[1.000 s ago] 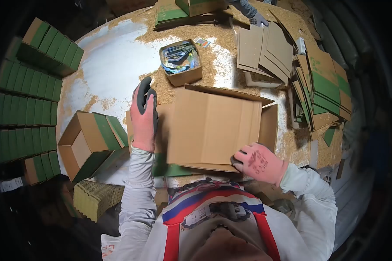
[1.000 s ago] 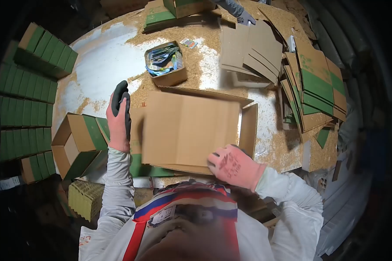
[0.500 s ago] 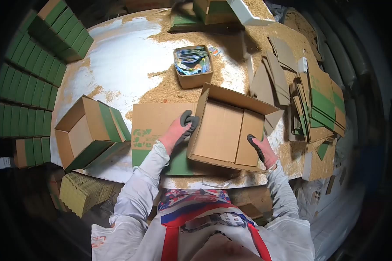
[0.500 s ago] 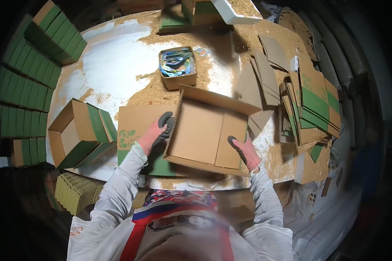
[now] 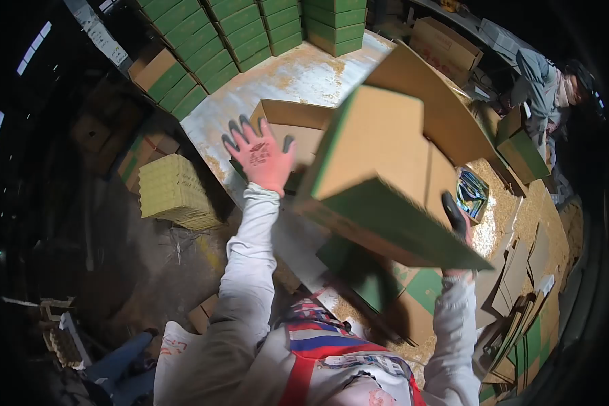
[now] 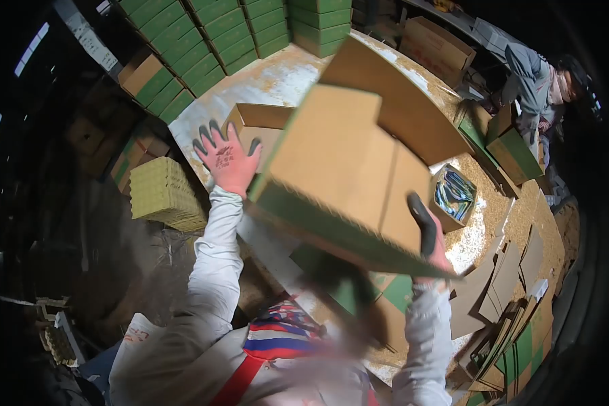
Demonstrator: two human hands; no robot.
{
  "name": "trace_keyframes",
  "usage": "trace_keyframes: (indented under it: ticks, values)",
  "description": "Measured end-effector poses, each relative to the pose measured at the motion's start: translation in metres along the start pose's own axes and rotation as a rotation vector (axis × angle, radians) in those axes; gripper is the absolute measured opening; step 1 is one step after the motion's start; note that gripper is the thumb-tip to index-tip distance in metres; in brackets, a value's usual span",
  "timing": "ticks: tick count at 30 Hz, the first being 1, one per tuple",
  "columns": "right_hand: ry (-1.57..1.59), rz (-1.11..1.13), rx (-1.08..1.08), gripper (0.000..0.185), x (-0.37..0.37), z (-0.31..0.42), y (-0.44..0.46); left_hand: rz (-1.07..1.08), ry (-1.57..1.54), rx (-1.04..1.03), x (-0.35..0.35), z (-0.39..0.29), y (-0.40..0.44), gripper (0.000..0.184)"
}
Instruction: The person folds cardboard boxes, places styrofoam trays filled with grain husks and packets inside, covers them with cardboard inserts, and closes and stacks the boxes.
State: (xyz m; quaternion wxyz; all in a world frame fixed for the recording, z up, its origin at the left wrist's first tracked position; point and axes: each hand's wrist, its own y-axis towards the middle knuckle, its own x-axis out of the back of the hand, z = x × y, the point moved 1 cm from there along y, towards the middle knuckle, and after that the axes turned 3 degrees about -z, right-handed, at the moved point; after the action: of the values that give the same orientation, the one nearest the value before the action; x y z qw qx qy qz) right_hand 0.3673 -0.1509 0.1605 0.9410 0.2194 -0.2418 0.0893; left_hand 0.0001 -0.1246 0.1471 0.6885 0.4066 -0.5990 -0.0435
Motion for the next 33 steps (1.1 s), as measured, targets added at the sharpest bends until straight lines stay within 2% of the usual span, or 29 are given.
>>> trace_keyframes:
  ticks: [1, 2, 3, 4, 5, 6, 9, 10, 11, 12, 14, 15, 16, 18, 19, 20, 21, 23, 24, 25, 28, 30, 32, 33]
  values:
    - [0.191, 0.030, -0.047, 0.041, -0.028, -0.003, 0.031, 0.178, 0.048, 0.003, -0.083, 0.046, -0.024, 0.064]
    - [0.364, 0.085, -0.042, 0.040, -0.062, -0.015, 0.059, 0.113, -0.095, -0.056, -0.072, 0.051, -0.034, 0.057]
    - [0.410, 0.135, -0.047, 0.040, -0.094, 0.005, 0.084, 0.057, -0.238, -0.125, -0.061, 0.054, -0.043, 0.051]
    - [0.556, 0.257, -0.274, 0.037, -0.133, 0.007, 0.121, 0.011, -0.371, -0.202, -0.050, 0.058, -0.052, 0.044]
    - [0.587, 0.130, -0.017, 0.038, -0.181, -0.025, 0.121, 0.243, -0.379, -0.155, -0.033, 0.062, -0.055, 0.038]
    - [0.928, 0.229, -0.459, 0.046, -0.209, -0.018, 0.142, 0.476, -0.383, -0.101, -0.025, 0.066, -0.063, 0.033]
    - [0.582, -0.079, -0.599, 0.075, -0.260, -0.037, 0.151, 0.230, -0.745, -0.032, -0.021, 0.088, -0.078, 0.022]
    - [0.641, -0.055, -0.498, 0.080, -0.257, -0.044, 0.147, 0.031, -0.717, -0.189, 0.000, 0.078, -0.079, 0.022]
    - [0.451, -0.015, -0.488, 0.087, -0.243, -0.043, 0.142, -0.120, -0.753, -0.221, 0.025, 0.067, -0.085, 0.023]
    - [0.106, 0.036, -0.467, 0.093, -0.215, -0.028, 0.129, -0.259, -0.804, -0.255, 0.040, 0.053, -0.094, 0.025]
    - [-0.127, -0.154, -0.197, 0.080, -0.151, -0.020, 0.097, 0.224, -1.209, -0.308, 0.038, 0.011, -0.122, 0.031]
    - [-0.222, -0.170, -0.205, 0.074, -0.124, -0.034, 0.073, 0.551, -1.114, -0.257, 0.033, -0.020, -0.132, 0.036]
    - [-0.320, -0.196, -0.202, 0.068, -0.093, -0.050, 0.050, 0.705, -0.997, -0.233, -0.006, -0.040, -0.150, 0.048]
    - [-0.920, -0.128, -0.244, 0.066, -0.047, -0.083, -0.008, 0.863, -0.523, -0.236, -0.067, -0.065, -0.185, 0.060]
    - [-0.996, -0.020, -0.343, 0.067, -0.033, -0.095, -0.032, 1.197, -0.752, -0.023, -0.087, -0.074, -0.188, 0.068]
    - [-1.055, 0.092, -0.453, 0.068, -0.021, -0.107, -0.057, 1.125, -0.711, -0.064, -0.088, -0.086, -0.193, 0.060]
    - [-1.023, 0.049, -0.450, 0.068, -0.019, -0.119, -0.076, 1.031, -0.692, -0.119, -0.073, -0.096, -0.196, 0.055]
    - [-0.960, 0.005, -0.429, 0.069, -0.015, -0.123, -0.090, 1.003, -0.710, -0.136, -0.063, -0.099, -0.206, 0.049]
    - [-0.919, -0.030, -0.376, 0.070, -0.009, -0.125, -0.098, 1.099, -0.714, -0.120, -0.055, -0.100, -0.211, 0.060]
    - [-0.898, -0.053, -0.364, 0.069, -0.002, -0.125, -0.104, 1.093, -0.681, -0.110, -0.034, -0.105, -0.211, 0.060]
    - [-0.864, -0.094, -0.356, 0.071, 0.005, -0.145, -0.119, 0.792, -0.682, -0.302, 0.002, -0.115, -0.202, 0.055]
    - [-0.881, -0.135, -0.320, 0.075, 0.027, -0.139, -0.118, 1.035, -1.135, 0.057, 0.040, -0.123, -0.169, 0.045]
    - [-0.944, -0.230, -0.231, 0.079, 0.092, -0.074, -0.091, 0.964, -1.487, 0.111, 0.064, -0.110, -0.138, 0.037]
    - [-0.943, -0.399, 0.014, 0.084, 0.131, -0.032, -0.080, 0.861, -1.602, 0.160, 0.060, -0.105, -0.139, 0.033]
